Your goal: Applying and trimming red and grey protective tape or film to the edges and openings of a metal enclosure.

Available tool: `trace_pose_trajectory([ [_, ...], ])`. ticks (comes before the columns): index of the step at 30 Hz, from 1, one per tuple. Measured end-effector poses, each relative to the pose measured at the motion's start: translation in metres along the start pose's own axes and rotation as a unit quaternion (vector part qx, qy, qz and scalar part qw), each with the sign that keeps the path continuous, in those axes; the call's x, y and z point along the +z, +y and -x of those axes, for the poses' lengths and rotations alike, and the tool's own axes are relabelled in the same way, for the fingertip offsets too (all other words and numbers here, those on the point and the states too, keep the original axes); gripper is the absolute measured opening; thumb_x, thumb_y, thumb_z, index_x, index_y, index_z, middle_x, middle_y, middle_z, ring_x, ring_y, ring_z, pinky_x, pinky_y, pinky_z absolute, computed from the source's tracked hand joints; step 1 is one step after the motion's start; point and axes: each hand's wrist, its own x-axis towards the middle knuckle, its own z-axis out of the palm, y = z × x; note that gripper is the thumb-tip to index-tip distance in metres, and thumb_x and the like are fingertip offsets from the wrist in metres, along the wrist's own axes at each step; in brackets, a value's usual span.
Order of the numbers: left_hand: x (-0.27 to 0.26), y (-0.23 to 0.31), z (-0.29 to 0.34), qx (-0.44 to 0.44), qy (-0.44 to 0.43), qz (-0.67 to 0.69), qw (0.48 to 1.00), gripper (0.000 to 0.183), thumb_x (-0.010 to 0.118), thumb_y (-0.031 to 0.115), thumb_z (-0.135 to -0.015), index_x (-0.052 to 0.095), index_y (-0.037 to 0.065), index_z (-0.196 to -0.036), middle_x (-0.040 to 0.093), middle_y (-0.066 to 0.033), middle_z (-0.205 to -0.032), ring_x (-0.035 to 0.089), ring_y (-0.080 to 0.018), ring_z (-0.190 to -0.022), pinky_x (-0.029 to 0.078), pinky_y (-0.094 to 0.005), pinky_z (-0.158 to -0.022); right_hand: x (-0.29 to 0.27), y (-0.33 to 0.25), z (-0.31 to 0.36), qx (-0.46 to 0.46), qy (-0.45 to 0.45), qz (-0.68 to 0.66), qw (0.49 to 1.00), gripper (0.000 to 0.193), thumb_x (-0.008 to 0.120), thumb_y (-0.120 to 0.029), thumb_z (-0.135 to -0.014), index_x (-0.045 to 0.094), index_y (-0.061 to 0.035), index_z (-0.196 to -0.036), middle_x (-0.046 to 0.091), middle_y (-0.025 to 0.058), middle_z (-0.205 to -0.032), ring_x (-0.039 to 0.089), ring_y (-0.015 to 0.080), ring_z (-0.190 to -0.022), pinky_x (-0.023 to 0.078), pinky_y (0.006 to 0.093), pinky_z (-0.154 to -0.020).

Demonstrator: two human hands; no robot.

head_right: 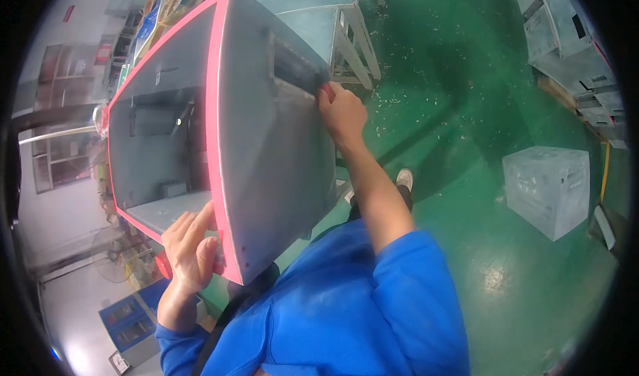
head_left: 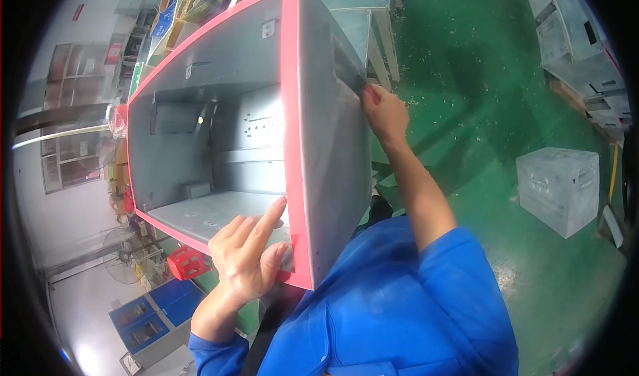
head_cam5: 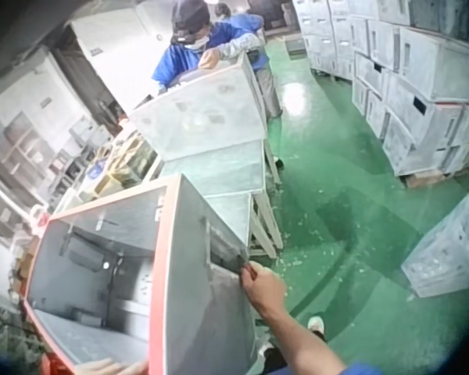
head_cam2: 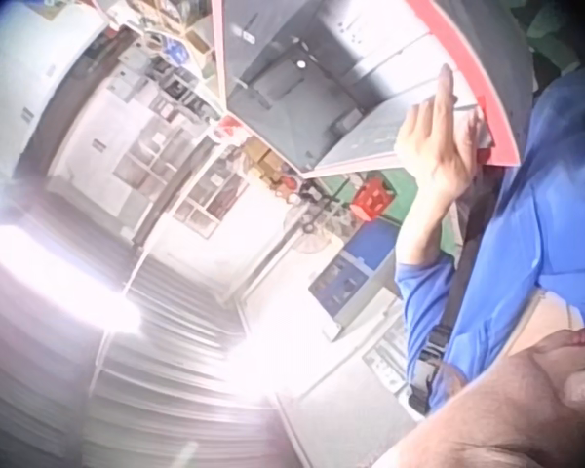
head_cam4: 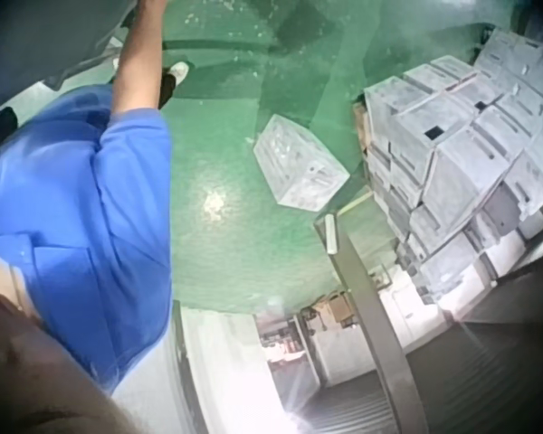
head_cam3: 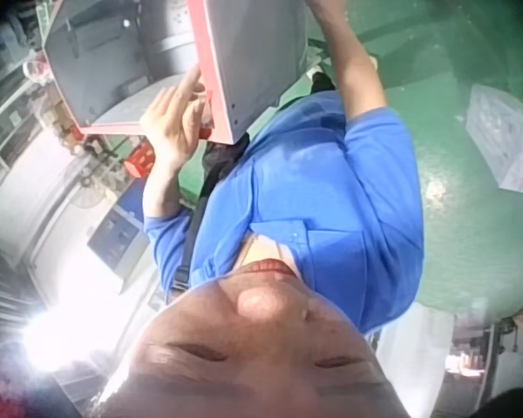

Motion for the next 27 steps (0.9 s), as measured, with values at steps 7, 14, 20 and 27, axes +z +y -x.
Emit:
trace_pose_trajectory([
  [7,0.002,0.002,0.0,-0.014,0.011,-0.003,1.0,0.041,0.052,0.029,-0.084,0.058,-0.001,-0.113,0.058,-0.0098,-0.068,0.052,-0.0233,-0.054,0.042,-0.0326,-0.051,0.021,0.027,-0.007,0.103,0.072,-0.13,0.984,0.032,0.056,-0.035,-0.081,0.065,-0.0103,-0.1,0.066,0.0132,-0.089,0.063,0.0279,-0.082,0.047,0.0343,-0.073],
  [14,0.0,0.001,0.001,-0.028,0.005,-0.001,1.0,0.042,0.052,0.029,-0.084,0.058,-0.002,-0.112,0.058,-0.0104,-0.068,0.052,-0.0232,-0.055,0.042,-0.032,-0.051,0.007,0.026,-0.009,-0.045,-0.017,-0.079,0.996,0.036,0.057,-0.038,-0.079,0.063,-0.0144,-0.105,0.064,0.012,-0.09,0.06,0.0313,-0.086,0.047,0.0389,-0.073],
  [20,0.003,0.003,0.001,-0.029,0.022,0.006,0.999,0.042,0.053,0.027,-0.083,0.057,-0.003,-0.112,0.058,-0.0108,-0.068,0.051,-0.0239,-0.054,0.042,-0.0318,-0.052,0.002,-0.003,0.002,0.031,-0.006,-0.001,0.999,0.033,0.056,-0.032,-0.08,0.062,-0.0145,-0.108,0.065,0.0115,-0.095,0.061,0.0302,-0.089,0.047,0.0368,-0.076],
  [27,0.003,0.003,0.0,-0.038,0.025,-0.003,0.999,0.041,0.055,0.024,-0.081,0.057,-0.002,-0.112,0.059,-0.0109,-0.069,0.053,-0.0241,-0.056,0.042,-0.0319,-0.053,0.016,-0.001,0.007,0.04,0.071,-0.025,0.996,0.03,0.056,-0.032,-0.081,0.064,-0.015,-0.105,0.065,0.0105,-0.095,0.061,0.0297,-0.088,0.046,0.0365,-0.076],
])
